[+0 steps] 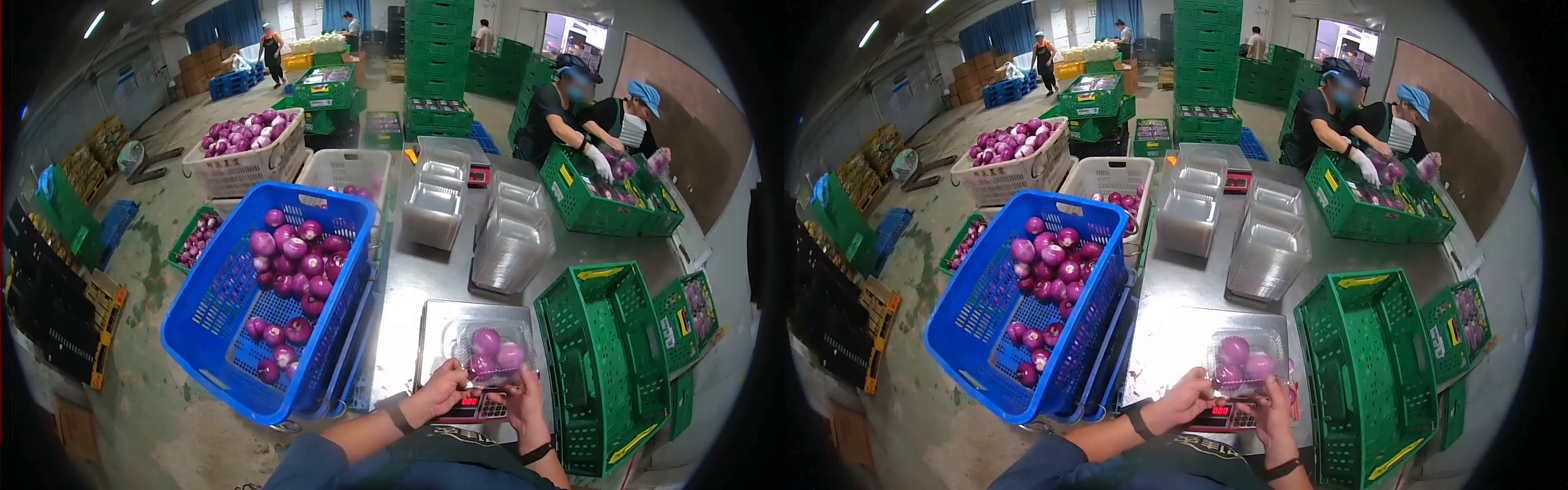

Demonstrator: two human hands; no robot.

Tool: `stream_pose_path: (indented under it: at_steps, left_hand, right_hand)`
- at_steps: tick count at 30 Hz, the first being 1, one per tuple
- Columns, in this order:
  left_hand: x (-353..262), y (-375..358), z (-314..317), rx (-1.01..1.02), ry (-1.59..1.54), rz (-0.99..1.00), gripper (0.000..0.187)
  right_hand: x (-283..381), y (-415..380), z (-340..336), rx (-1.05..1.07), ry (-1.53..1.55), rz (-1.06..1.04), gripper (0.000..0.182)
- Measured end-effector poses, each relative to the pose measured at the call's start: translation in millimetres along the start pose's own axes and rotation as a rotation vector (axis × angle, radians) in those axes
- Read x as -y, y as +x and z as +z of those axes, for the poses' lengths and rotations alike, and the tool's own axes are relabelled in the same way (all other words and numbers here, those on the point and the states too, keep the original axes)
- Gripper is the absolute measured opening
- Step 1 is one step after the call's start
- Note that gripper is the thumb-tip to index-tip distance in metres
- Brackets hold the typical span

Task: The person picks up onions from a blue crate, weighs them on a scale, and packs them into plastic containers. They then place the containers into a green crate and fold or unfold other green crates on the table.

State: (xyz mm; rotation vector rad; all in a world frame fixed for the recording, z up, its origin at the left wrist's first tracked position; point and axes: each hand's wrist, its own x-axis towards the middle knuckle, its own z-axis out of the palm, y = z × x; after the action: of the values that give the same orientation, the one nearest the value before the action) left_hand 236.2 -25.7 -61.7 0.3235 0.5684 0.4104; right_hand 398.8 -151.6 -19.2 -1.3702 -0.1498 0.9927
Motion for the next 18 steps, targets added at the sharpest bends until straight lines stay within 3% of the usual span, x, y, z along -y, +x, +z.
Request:
stream_pose_path:
  at_steps: [2,5,7,11,13,16,18]
  left_hand:
    - [-4,-2,11,0.042,0.057,0.065,0.025]
    - [-6,-7,26,0.103,0.186,0.224,0.021]
    - [-19,-11,46,0.094,0.310,0.321,0.021]
    - [-38,-22,61,0.320,0.480,0.380,0.023]
    - [-44,-29,61,0.247,0.506,0.461,0.023]
    - [-68,-55,45,-0.008,0.625,0.498,0.022]
    - [-91,-86,36,-0.213,0.884,0.720,0.016]
  right_hand:
    - [5,10,18,0.147,0.167,-0.057,0.051]
    - [30,13,56,0.059,0.179,-0.201,0.051]
    - [51,22,72,0.122,0.202,-0.343,0.050]
    - [112,39,80,0.165,0.216,-0.447,0.050]
    - [146,70,60,0.270,0.241,-0.461,0.045]
    - [214,88,32,0.218,0.238,-0.557,0.044]
    - [259,122,-21,0.203,0.245,-0.584,0.045]
